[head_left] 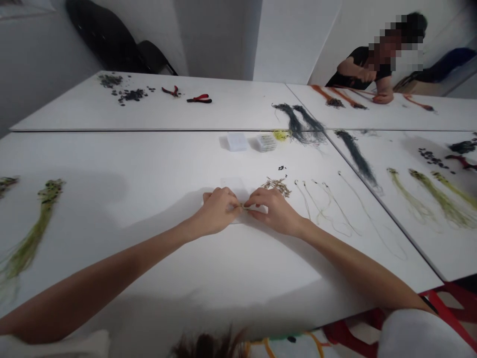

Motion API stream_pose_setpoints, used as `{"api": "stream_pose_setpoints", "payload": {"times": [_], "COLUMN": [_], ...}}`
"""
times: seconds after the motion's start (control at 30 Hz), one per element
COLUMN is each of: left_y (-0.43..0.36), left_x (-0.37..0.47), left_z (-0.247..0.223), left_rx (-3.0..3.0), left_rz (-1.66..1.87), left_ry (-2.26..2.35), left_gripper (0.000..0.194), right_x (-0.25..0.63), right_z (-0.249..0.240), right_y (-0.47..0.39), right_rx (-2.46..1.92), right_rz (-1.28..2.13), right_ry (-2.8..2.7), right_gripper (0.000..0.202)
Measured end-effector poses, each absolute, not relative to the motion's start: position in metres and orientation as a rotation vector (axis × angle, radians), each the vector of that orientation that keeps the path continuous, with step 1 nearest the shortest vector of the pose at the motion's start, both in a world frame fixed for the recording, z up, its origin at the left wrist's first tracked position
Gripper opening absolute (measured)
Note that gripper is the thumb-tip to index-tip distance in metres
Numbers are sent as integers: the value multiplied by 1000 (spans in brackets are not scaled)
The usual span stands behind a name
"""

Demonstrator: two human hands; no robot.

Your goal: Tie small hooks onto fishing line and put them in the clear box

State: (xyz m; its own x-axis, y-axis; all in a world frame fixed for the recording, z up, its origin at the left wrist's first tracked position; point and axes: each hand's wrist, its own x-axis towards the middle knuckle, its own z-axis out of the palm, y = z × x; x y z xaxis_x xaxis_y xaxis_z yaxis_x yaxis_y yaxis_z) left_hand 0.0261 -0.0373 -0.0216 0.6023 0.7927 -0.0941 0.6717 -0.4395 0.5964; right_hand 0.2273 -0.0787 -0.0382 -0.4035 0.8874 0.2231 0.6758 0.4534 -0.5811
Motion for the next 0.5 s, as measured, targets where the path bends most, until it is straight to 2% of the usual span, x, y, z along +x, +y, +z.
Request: {"api": "stream_pose_setpoints", "payload": {"times": [0.2,0.5], "left_y": [-41,-39], "left_x": [32,34], "left_z": [-34,-28], "left_rx": [2305,2313], "left_rz": [247,264], "left_ry": [1179,1174], "left_gripper": [31,30], "right_x": [235,232], "right_z": [-51,-56], "right_y": [-87,-88], "right_rx": [-1341,-1325], "right_rz": [519,524], "right_ry": [-2271,-2265], "right_gripper": [23,25]}}
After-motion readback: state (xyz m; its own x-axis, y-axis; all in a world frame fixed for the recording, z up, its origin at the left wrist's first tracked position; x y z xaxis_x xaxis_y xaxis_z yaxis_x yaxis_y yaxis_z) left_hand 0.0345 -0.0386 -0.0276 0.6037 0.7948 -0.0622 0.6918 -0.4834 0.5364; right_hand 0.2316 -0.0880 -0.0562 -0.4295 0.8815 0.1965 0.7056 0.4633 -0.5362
